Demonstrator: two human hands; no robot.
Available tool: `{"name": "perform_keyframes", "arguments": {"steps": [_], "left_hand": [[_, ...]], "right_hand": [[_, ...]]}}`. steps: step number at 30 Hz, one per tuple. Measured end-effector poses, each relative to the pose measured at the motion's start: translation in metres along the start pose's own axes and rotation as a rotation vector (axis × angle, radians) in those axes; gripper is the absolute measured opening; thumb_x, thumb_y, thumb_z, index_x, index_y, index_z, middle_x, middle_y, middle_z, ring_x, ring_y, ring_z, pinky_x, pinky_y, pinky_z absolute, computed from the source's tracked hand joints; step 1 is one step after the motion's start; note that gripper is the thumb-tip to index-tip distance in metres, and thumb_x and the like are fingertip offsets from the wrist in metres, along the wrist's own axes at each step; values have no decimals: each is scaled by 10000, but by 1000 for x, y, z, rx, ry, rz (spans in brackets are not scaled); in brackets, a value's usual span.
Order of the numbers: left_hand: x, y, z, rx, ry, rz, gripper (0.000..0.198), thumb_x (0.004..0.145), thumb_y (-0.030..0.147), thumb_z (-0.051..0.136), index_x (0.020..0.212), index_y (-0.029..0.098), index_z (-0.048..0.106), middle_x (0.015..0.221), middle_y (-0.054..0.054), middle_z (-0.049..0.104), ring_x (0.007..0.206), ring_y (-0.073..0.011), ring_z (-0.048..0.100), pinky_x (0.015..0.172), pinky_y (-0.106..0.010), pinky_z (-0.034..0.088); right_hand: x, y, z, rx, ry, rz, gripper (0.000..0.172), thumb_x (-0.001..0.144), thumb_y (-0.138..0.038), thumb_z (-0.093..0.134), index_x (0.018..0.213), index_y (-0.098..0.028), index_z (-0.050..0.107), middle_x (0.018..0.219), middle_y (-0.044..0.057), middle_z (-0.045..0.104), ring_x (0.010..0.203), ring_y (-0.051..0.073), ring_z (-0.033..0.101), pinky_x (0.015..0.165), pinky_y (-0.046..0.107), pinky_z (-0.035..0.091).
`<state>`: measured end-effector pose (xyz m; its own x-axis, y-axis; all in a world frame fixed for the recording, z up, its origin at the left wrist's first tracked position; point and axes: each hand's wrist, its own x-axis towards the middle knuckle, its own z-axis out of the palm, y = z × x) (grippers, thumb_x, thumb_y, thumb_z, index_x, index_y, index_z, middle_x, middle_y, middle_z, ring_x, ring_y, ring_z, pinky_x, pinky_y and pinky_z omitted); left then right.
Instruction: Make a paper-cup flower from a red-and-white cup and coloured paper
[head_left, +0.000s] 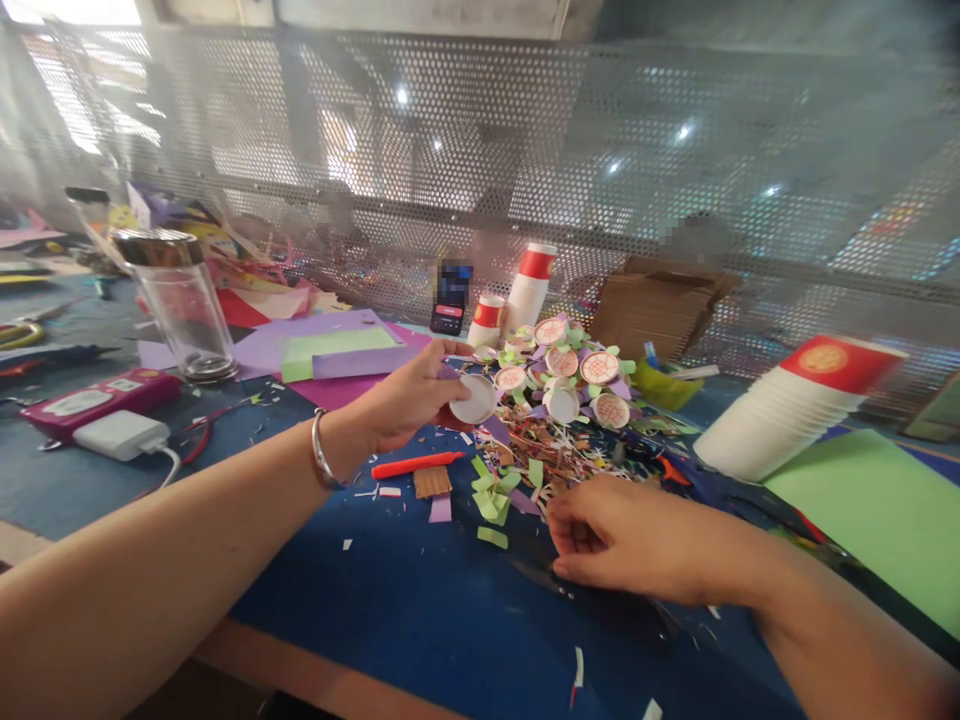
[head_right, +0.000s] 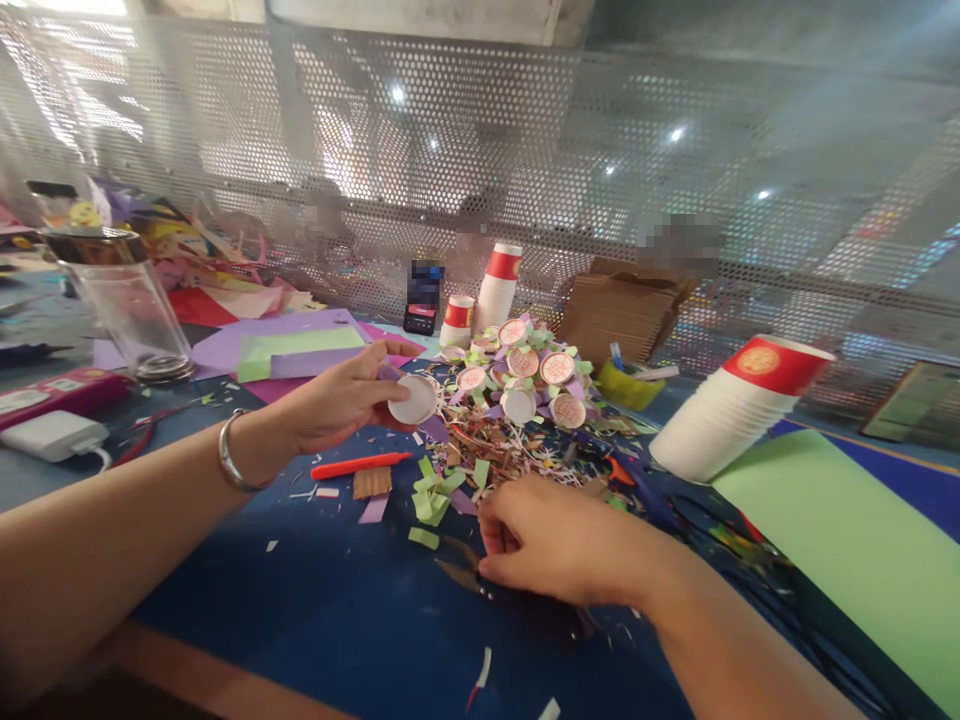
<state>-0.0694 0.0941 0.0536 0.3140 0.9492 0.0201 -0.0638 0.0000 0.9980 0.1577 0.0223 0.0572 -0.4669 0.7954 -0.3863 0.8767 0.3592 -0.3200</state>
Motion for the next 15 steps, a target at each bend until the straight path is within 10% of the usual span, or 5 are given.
{"name": "perform_keyframes", "arguments": {"steps": [7,15], "left_hand": [[8,-11,-6,148,96,147,563,758,-25,645,1251,179,467,875,-12,600,706,-136,642,618,-274,558],[6,-1,-6,115,66,129,238,898,130,613,1131,139,561,796,-25,633,618,-112,624,540,-235,516]], "right_hand": [[-1,0,0,-51,-15,39,43,690,-174,636,710,-192,669,675,25,697,603,173,603,500,254,353],[2,11,-1,-6,127,17,85,783,-274,661,726,-211,655,678,33,685,599,182,597,513,280,357]]}}
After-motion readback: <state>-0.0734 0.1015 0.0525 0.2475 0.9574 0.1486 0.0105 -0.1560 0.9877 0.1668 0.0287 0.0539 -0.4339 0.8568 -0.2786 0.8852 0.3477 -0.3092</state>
